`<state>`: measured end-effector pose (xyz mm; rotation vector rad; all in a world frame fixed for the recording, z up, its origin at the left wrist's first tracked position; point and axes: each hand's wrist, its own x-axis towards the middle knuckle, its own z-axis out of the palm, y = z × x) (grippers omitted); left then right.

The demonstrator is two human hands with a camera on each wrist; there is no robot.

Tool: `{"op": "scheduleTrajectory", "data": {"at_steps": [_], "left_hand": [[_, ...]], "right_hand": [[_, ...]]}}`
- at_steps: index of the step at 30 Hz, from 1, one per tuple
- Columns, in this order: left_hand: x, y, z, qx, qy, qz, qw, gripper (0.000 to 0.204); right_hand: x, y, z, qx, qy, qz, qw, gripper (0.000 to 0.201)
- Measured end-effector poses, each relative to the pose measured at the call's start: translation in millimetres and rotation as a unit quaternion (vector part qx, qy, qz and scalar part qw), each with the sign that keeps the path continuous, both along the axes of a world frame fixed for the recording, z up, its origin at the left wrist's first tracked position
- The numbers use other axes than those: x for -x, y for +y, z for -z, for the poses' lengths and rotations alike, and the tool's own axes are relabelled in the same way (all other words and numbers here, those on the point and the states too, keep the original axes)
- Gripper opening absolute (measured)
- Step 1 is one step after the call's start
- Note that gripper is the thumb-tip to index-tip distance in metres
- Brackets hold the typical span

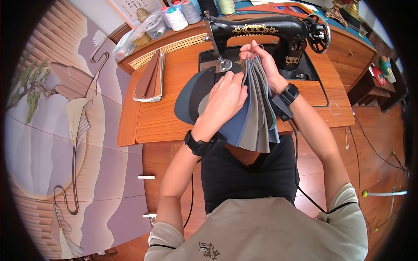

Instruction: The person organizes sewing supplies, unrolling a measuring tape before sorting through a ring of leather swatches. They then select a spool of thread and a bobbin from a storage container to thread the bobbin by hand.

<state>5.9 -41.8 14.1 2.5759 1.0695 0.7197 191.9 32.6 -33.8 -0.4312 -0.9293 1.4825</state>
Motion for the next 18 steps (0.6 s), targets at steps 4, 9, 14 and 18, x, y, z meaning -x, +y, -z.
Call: {"op": "scheduleTrajectory", "data": {"at_steps": [4, 9, 14, 18], "left_hand": [[2.2, 3.1, 9.1, 0.025, 0.014, 0.004, 1.0, 0.044], [11.1, 15.0, 11.2, 0.096, 0.047, -0.012, 0.994, 0.064], [19.3, 33.1, 18.0, 0.21, 0.003, 0.015, 0.978, 0.087], [16.6, 23.3, 3.1, 0.205, 0.034, 0.0, 0.978, 0.091]], "right_hand": [[0.7, 0.1, 1.5, 0.006, 0.019, -0.007, 1.0, 0.039], [-0.8, 6.8, 6.9, -0.02, 0.063, -0.032, 0.997, 0.035], [1.6, 2.5, 1.1, -0.022, 0.128, -0.072, 0.989, 0.035], [-0.2, 2.6, 2.2, -0.011, 0.149, -0.026, 0.988, 0.039]]}}
